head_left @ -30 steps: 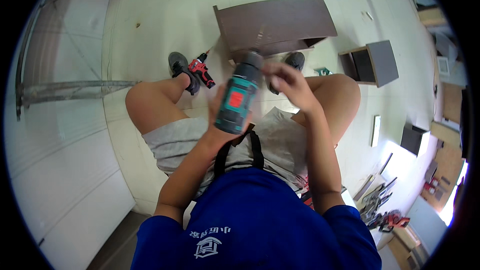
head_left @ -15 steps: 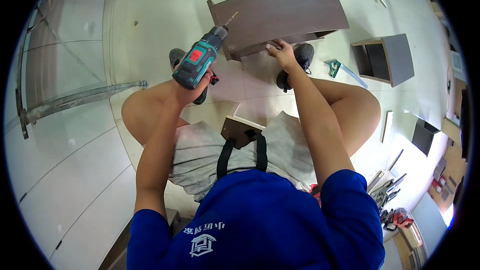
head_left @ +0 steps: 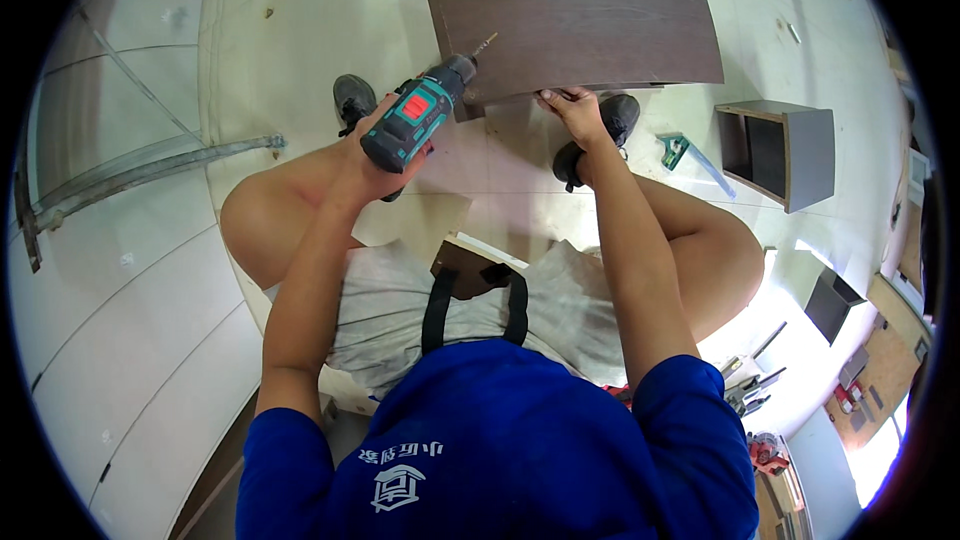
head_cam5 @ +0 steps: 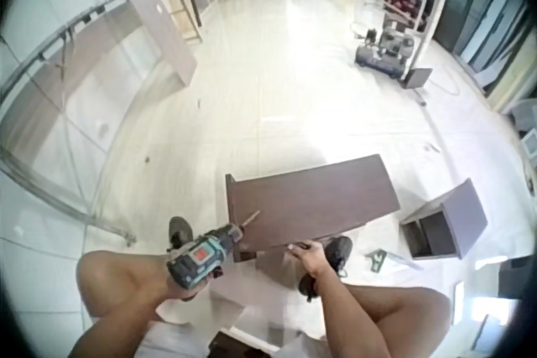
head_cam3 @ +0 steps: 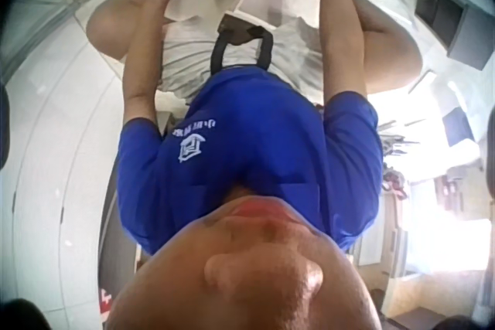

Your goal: The person uses a cordless drill to drive screws into a wooden furniture panel while sitting on the floor. They reposition the panel and continue fastening screws to assemble the piece.

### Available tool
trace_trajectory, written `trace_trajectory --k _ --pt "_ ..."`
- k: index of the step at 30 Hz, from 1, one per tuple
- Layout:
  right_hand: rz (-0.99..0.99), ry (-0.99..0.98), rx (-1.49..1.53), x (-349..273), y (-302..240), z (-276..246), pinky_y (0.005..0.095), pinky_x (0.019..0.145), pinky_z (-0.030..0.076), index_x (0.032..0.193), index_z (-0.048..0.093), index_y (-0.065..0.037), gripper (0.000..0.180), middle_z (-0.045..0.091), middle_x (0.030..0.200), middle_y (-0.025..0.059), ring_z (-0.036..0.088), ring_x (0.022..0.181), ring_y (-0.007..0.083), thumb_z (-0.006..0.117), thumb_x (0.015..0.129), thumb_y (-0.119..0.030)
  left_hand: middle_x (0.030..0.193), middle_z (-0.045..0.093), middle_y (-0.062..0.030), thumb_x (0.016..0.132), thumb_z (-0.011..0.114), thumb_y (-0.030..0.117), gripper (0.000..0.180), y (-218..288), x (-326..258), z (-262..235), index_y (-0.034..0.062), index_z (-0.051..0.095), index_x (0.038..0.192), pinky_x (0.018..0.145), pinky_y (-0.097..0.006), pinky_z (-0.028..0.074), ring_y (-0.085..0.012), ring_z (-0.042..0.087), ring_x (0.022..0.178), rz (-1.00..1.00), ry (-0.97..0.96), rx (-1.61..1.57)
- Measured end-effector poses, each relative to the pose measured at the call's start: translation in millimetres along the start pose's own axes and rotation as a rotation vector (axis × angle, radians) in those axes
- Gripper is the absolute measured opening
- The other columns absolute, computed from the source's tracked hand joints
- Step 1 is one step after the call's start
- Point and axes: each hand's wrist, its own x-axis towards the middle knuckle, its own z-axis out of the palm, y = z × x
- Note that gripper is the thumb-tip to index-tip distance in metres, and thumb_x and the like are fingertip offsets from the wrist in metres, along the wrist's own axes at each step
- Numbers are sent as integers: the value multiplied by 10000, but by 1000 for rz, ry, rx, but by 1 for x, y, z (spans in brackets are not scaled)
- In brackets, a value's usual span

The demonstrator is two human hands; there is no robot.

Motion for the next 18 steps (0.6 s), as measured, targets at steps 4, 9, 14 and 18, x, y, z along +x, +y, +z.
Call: trace_trajectory --k 4,9,14,18 --pt "-19 -18 9 -4 -5 7 291 887 588 1065 677 81 223 706 1028 123 684 948 191 730 879 -32 987 657 -162 731 749 86 389 0 2 1 61 585 1084 783 -406 540 -370 661 919 12 23 -63" --pt "-23 -20 -1 -6 -8 6 297 894 588 1072 674 86 211 703 1055 138 688 975 210 708 890 -15 918 672 -114 759 702 50 336 9 3 1 42 591 1076 791 -365 531 -272 670 863 -94 -5 -76" --pt "1 -36 8 -7 -12 7 305 905 588 1085 666 89 221 697 1077 145 683 1000 219 703 895 -17 895 678 -109 754 711 58 338 6 3 1 38 601 1073 787 -348 526 -250 675 834 -39 2 -109" --pt "13 -50 13 -8 -14 6 309 916 584 1092 664 86 229 695 1087 144 683 1008 223 706 895 -24 883 684 -124 719 742 71 389 7 3 -1 32 601 1079 763 -348 526 -276 665 787 -29 8 -116"
